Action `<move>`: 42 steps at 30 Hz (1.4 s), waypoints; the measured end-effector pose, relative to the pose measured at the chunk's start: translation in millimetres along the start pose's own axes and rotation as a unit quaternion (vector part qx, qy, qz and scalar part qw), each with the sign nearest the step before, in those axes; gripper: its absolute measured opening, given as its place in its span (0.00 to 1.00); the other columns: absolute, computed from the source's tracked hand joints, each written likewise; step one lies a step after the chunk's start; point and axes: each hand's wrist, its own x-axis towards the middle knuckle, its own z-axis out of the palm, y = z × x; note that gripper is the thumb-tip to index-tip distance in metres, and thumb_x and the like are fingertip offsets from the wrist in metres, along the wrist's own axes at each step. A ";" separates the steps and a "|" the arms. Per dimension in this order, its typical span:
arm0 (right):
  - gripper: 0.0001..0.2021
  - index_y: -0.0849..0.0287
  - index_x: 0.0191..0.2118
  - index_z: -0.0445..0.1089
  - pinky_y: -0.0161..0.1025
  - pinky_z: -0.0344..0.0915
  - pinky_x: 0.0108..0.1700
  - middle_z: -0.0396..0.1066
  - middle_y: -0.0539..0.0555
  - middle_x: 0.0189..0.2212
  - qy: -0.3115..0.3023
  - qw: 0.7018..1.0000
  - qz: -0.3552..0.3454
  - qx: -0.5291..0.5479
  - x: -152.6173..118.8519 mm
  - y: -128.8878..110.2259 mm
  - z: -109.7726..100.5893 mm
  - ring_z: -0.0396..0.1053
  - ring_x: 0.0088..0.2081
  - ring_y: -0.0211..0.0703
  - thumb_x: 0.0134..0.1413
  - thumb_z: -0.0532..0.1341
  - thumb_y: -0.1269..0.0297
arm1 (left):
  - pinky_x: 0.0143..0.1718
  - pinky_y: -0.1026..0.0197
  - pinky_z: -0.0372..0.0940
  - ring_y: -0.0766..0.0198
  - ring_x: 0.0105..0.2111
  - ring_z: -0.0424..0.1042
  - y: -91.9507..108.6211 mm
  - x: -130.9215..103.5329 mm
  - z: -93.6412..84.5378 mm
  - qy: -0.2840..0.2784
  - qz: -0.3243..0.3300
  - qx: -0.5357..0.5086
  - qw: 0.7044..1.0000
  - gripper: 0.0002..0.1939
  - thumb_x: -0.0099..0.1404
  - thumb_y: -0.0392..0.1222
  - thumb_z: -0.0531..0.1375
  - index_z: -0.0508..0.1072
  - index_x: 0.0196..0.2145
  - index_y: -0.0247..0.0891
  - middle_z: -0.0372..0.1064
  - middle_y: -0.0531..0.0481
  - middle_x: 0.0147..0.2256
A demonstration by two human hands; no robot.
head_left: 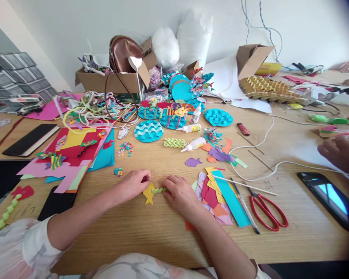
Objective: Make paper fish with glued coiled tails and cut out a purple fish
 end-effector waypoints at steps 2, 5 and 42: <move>0.08 0.58 0.39 0.69 0.37 0.56 0.42 0.70 0.53 0.37 0.001 1.000 -0.002 0.001 -0.1 0.5 0.5 0.65 0.41 0.43 0.52 0.59 0.73 | 0.22 0.65 0.50 0.66 0.23 0.61 0.3 -0.4 0.8 -0.001 -0.003 -0.015 1.000 0.03 0.53 0.35 0.52 0.63 0.23 0.39 0.61 0.57 0.20; 0.07 0.58 0.38 0.70 0.37 0.56 0.41 0.70 0.53 0.36 -0.002 1.000 -0.005 -0.003 -0.2 0.9 1.5 0.65 0.40 0.42 0.53 0.58 0.73 | 0.23 0.66 0.54 0.66 0.24 0.64 -2.7 -1.0 4.6 -0.011 -0.005 -0.044 0.999 0.02 0.54 0.37 0.52 0.64 0.28 0.40 0.64 0.57 0.22; 0.14 0.61 0.44 0.64 0.38 0.64 0.41 0.69 0.56 0.39 0.164 0.970 -0.040 0.176 -10.8 -9.9 -7.5 0.67 0.41 0.43 0.50 0.62 0.71 | 0.29 0.66 0.55 0.68 0.26 0.59 10.9 -30.0 7.6 0.159 0.031 -0.202 0.966 0.26 0.50 0.31 0.52 0.61 0.49 0.39 0.57 0.59 0.25</move>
